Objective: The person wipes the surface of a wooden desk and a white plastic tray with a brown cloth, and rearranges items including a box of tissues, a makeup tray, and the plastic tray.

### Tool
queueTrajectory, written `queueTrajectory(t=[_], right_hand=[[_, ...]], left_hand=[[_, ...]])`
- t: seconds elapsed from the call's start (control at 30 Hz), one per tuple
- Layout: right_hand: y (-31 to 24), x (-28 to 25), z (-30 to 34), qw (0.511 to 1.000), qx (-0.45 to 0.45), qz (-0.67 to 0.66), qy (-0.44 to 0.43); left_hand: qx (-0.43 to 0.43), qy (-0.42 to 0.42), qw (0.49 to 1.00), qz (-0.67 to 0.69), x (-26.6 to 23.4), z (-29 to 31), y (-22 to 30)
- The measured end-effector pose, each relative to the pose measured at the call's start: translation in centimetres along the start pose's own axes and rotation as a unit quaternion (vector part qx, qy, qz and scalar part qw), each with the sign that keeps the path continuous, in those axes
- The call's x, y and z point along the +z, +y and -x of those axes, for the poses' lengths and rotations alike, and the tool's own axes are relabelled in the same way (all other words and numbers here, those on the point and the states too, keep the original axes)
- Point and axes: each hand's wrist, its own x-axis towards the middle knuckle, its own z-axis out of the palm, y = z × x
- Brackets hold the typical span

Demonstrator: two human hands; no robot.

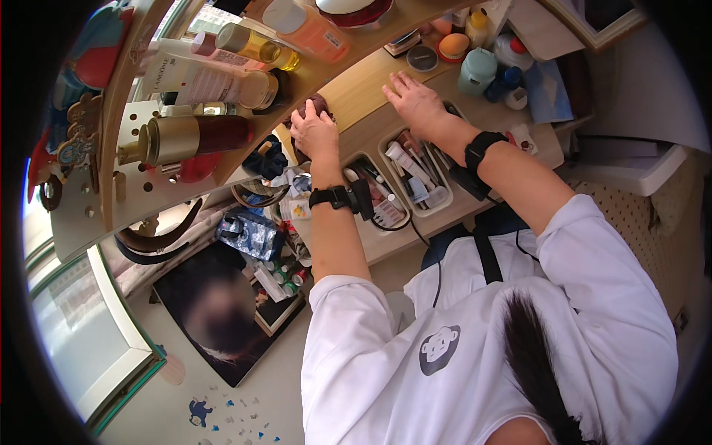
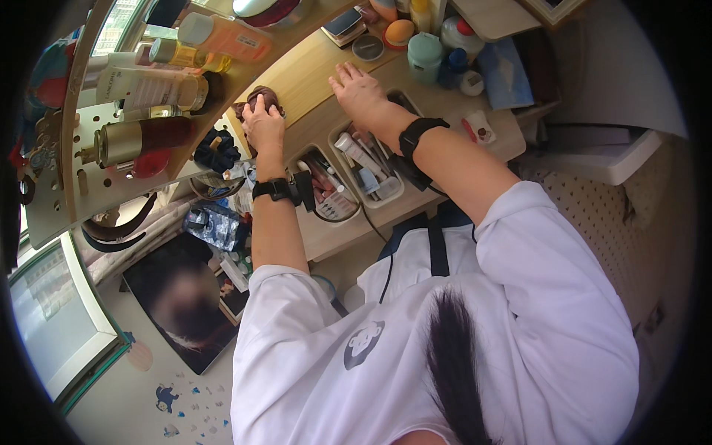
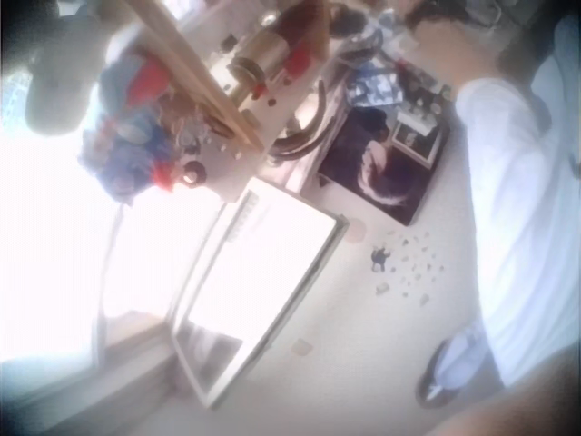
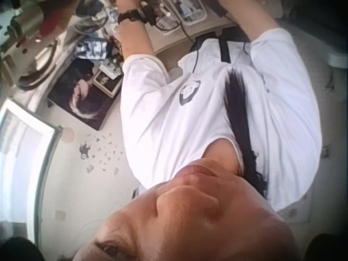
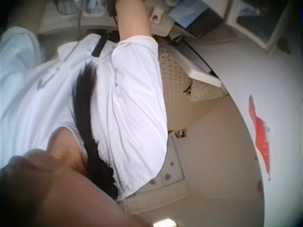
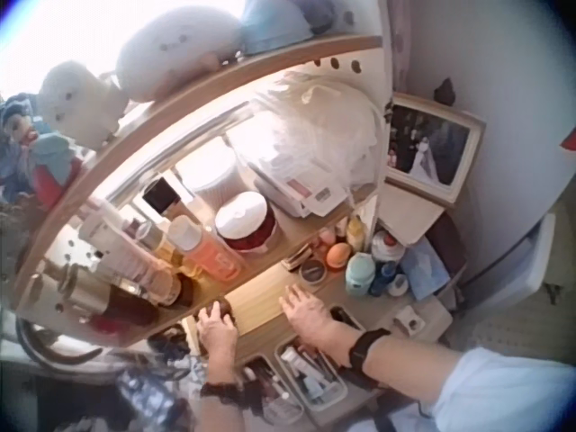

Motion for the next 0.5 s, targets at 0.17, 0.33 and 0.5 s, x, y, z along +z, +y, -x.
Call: queueTrajectory(t=[0.17,0.33,0.5], right_hand=[[-0.1,0.0,-0.3,0.999,0.003,-0.019,-0.045],[-0.8,-2.2,0.2,0.999,-0.010,-0.031,-0.033],[0.0,-0.5,0.0,0.999,0.004,-0.024,-0.039]], left_hand=[[-0.020,-0.140,0.989,-0.050,-0.2,-6.5,0.6],[0.153,-0.035,0.987,-0.047,2.0,-7.5,3.6],[0.170,-0.139,0.976,0.004,1.3,-3.6,12.4]])
